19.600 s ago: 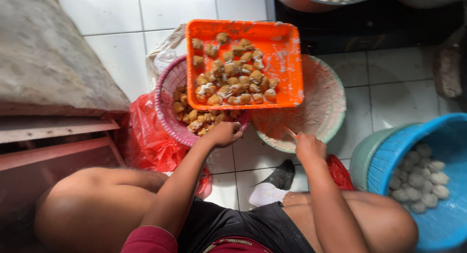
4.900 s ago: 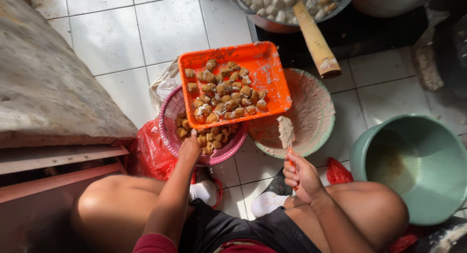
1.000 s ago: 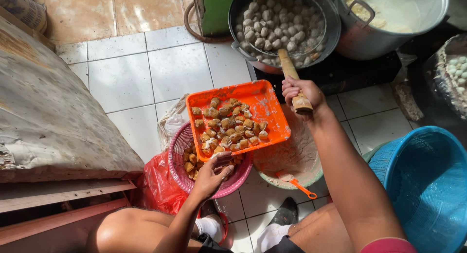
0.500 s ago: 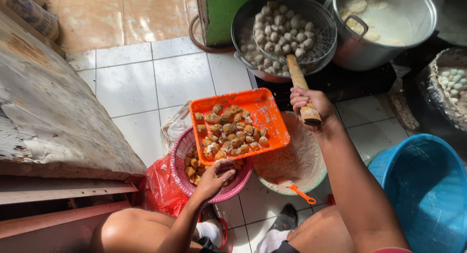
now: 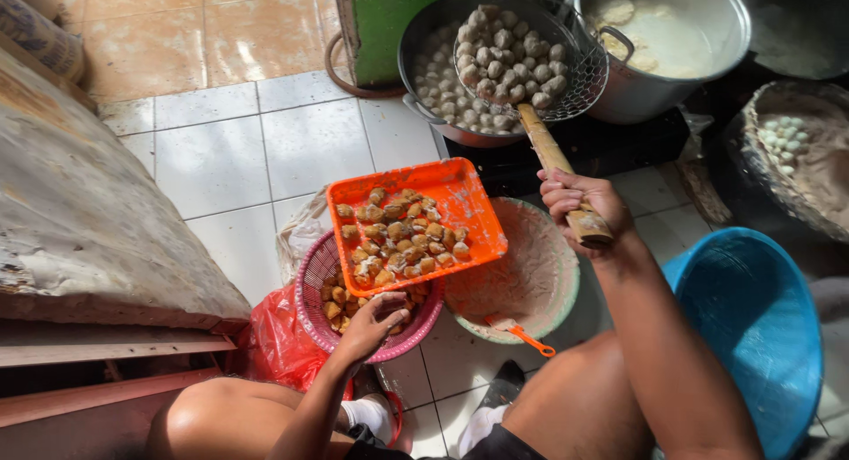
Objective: The person sits on the floor and coats fried food pieces with batter, using a spatula to spread batter over each piece by hand and placing the coated pieces on an orange tray. At the end, the person tips the tray to slide the coated pieces into a pot of boiling water.
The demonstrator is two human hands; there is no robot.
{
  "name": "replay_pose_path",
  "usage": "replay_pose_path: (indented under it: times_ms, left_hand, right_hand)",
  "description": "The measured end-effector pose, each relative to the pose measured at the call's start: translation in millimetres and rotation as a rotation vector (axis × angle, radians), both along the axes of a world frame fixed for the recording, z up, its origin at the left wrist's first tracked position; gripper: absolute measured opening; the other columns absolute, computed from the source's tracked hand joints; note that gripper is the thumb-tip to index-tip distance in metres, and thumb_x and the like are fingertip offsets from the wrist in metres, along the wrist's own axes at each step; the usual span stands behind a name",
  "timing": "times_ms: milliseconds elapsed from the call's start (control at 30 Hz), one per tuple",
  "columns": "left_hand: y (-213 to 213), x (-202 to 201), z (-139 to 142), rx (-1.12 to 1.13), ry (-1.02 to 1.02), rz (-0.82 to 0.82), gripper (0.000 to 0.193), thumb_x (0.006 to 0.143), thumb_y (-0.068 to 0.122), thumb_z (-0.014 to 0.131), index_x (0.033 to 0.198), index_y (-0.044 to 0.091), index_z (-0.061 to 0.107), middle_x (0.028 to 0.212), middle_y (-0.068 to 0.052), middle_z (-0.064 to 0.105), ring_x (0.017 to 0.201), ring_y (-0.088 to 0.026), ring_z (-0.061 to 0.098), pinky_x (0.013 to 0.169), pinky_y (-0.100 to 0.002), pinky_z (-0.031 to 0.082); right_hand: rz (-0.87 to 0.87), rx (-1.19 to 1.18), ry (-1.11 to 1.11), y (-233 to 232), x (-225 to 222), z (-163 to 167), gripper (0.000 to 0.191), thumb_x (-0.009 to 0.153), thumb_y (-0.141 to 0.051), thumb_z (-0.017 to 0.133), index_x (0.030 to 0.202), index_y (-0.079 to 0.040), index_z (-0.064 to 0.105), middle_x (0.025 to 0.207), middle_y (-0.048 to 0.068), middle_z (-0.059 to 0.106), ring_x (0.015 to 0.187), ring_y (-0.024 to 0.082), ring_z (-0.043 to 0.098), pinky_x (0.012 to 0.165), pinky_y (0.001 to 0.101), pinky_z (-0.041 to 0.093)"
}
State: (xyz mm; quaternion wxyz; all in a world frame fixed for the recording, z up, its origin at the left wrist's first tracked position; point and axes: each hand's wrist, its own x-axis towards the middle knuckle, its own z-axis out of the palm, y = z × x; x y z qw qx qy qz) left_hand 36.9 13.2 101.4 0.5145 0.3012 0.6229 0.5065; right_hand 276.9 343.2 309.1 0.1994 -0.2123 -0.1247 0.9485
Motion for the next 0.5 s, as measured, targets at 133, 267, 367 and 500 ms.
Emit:
replay_pose_path:
  times_ms: [133, 267, 367, 500]
  left_hand:
    - [0, 4, -5, 0.001, -0.081, 0.002, 0.042, 0.094, 0.016, 0.070, 0.133, 0.002, 0.062, 0.124, -0.011, 0.071, 0.112, -0.018, 0.068, 0.098, -0.032, 0.055]
    - [-2, 10, -7, 0.000, -0.108, -0.037, 0.042, 0.094, 0.015, 0.068, 0.133, 0.001, 0.060, 0.128, -0.009, 0.069, 0.116, -0.015, 0.066, 0.101, -0.031, 0.053]
    - [-2, 11, -5, 0.032, -0.131, -0.067, 0.042, 0.095, 0.014, 0.067, 0.134, -0.001, 0.060, 0.130, -0.009, 0.068, 0.118, -0.016, 0.064, 0.103, -0.030, 0.051]
    - [-2, 13, -2, 0.030, -0.180, -0.073, 0.043, 0.096, 0.014, 0.066, 0.135, -0.001, 0.059, 0.133, -0.008, 0.067, 0.120, -0.016, 0.064, 0.105, -0.031, 0.049]
  right_hand:
    - [-0.026, 0.015, 0.038, -30, 61, 40, 0.029, 0.110, -0.007, 0.050, 0.132, 0.009, 0.044, 0.091, 0.003, 0.046, 0.060, 0.001, 0.045, 0.051, 0.0150, 0.043]
    - [-0.026, 0.015, 0.118, -75, 142, 79, 0.039, 0.112, -0.006, 0.047, 0.146, 0.010, 0.036, 0.094, 0.004, 0.043, 0.060, 0.002, 0.041, 0.051, 0.0171, 0.040]
    - [-0.081, 0.095, 0.078, -114, 205, 97, 0.045, 0.115, -0.006, 0.046, 0.153, 0.012, 0.027, 0.096, 0.005, 0.042, 0.060, 0.003, 0.040, 0.051, 0.0175, 0.038]
    - [-0.255, 0.195, -0.053, -175, 304, 89, 0.058, 0.108, -0.002, 0.046, 0.155, 0.014, 0.016, 0.094, 0.009, 0.044, 0.054, 0.003, 0.040, 0.041, 0.0195, 0.038]
